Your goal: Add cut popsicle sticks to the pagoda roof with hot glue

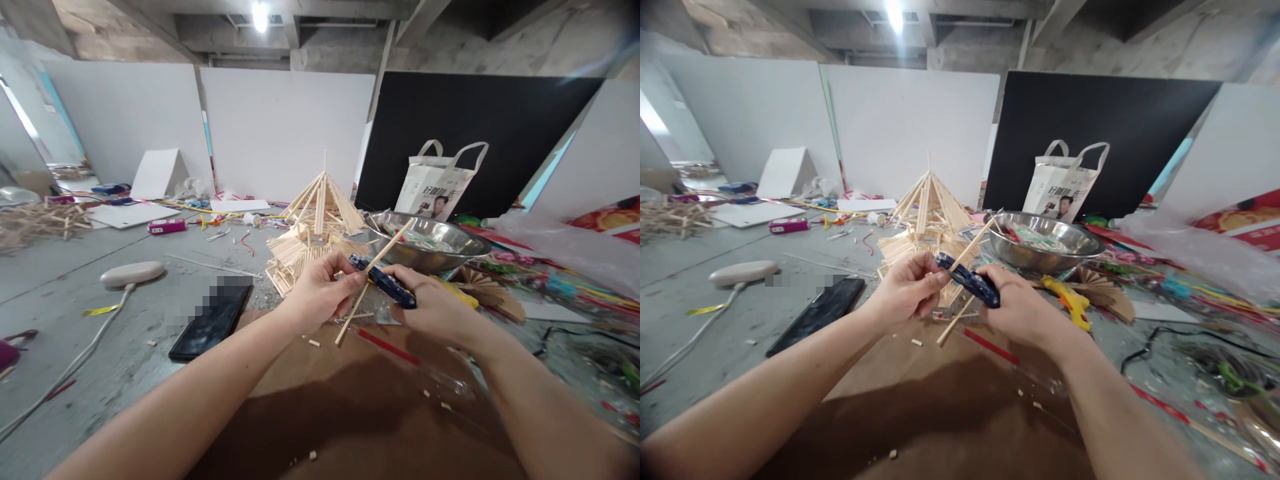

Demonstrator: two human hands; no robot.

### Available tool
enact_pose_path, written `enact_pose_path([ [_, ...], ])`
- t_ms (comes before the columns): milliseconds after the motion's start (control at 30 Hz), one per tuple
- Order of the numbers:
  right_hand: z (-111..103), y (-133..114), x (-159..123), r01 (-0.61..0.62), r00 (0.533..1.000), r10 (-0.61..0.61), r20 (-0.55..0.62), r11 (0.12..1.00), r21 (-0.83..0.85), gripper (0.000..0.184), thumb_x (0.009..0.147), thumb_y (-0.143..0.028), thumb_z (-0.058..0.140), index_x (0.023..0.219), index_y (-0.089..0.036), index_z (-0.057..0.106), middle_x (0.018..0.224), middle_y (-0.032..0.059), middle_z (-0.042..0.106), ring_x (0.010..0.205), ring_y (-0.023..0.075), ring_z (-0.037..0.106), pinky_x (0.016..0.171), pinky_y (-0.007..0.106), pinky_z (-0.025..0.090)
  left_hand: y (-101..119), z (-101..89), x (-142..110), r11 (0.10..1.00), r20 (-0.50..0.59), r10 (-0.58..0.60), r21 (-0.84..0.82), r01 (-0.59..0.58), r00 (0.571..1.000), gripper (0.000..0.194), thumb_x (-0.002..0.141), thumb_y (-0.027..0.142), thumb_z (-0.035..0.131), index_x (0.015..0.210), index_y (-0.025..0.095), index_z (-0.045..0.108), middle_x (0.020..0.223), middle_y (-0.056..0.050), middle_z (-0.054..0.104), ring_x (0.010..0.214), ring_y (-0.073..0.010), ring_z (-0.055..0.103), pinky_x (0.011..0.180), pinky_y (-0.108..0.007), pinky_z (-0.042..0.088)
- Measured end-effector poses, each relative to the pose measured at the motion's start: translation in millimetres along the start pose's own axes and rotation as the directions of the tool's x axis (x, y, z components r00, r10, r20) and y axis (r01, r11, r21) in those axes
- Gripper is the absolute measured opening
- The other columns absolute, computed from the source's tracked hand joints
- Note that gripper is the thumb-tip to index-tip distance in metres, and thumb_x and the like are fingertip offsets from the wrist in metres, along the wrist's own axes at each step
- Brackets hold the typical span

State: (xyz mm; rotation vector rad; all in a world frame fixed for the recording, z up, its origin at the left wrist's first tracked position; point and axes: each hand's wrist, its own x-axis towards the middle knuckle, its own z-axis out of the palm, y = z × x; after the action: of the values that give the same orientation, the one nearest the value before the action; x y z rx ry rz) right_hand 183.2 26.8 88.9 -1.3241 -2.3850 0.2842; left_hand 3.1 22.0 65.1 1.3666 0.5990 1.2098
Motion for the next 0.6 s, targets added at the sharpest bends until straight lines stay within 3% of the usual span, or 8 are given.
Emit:
enact_pose_path([
  [600,8.8,-1.0,1.6,-0.008,1.000,0.006,-0.030,0.997,-0.083,0.026,0.061,-0.018,0.044,0.087,-0.022,0.049,0.069,-0.0015,0.053,0.058,0.0131,0.047,0.054,0.023,0.033,-5.3,-2.2,2.5,0.999,-0.014,-0.054,-0.008,0.054,0.998,0.026,0.069,0.034,0.058,0.071,0.018,0.039,0.044,0.010,0.038,0.026,-0.0006,0.034,0.026,-0.013,0.019],
])
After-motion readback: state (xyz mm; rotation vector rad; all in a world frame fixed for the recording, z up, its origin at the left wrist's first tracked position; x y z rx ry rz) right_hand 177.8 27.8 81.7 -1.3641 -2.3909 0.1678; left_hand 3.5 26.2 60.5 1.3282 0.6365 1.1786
